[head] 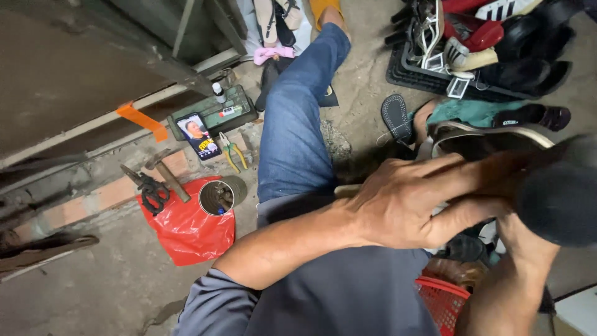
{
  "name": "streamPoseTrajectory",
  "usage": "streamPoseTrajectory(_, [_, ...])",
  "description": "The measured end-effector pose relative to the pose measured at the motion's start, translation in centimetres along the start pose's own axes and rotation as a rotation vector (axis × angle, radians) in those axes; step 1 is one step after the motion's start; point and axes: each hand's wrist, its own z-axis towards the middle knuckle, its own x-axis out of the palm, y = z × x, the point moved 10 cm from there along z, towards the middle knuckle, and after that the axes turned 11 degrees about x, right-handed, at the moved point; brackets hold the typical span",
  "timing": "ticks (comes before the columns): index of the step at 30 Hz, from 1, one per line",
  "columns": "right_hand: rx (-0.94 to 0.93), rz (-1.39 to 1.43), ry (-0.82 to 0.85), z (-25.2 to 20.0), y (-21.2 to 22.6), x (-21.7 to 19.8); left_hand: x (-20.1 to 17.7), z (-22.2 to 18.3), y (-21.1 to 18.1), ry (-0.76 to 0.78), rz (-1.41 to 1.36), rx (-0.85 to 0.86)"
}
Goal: Repairing a sandal by hammering the sole, applying a substance with a brush, and pressing the components together.
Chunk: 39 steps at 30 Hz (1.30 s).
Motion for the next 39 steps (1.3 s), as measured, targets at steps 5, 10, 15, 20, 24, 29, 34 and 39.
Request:
streamPoseTrajectory(5, [0.147,0.096,-0.106,-0.6,-3.3,-0.8,4.3,1.1,4.0,0.234,-0.066,-0.191])
streamPoseTrajectory(10, [0.217,0.046,-0.136,-3.5,-6.5,-3.6,7.2,1.0,2.2,0.208,-0.218,-0.061])
streamPoseTrajectory(15, [0.540,-0.041,-0.175,-8.7,-15.3,-6.3,8.1,0.0,3.8,0.252,-0.261,-0.133])
streamPoseTrajectory(20, [0.452,0.027,-0.104,-7.0,-9.2,-5.5,9.3,-1.0,7.2,0.306,-0.141,-0.187])
streamPoseTrajectory(24, [0.562,0.018,-0.208,-9.4,-12.9,-6.2,8.8,-1.4,8.3,0.272,-0.206,-0.231])
streamPoseTrajectory(29, [0.539,0.085,-0.181,-9.1,-13.2,-5.7,9.3,-2.6,11.2,0.268,-0.036,-0.176])
streamPoseTrajectory(34, [0.550,0.130,-0.187,-9.5,-13.8,-5.9,8.3,-0.9,9.5,0.226,-0.046,-0.095])
streamPoseTrajectory(39, [0.580,0.166,-0.150,-9.4,-13.9,-6.1,8.2,-0.3,11.4,0.301,-0.037,-0.217])
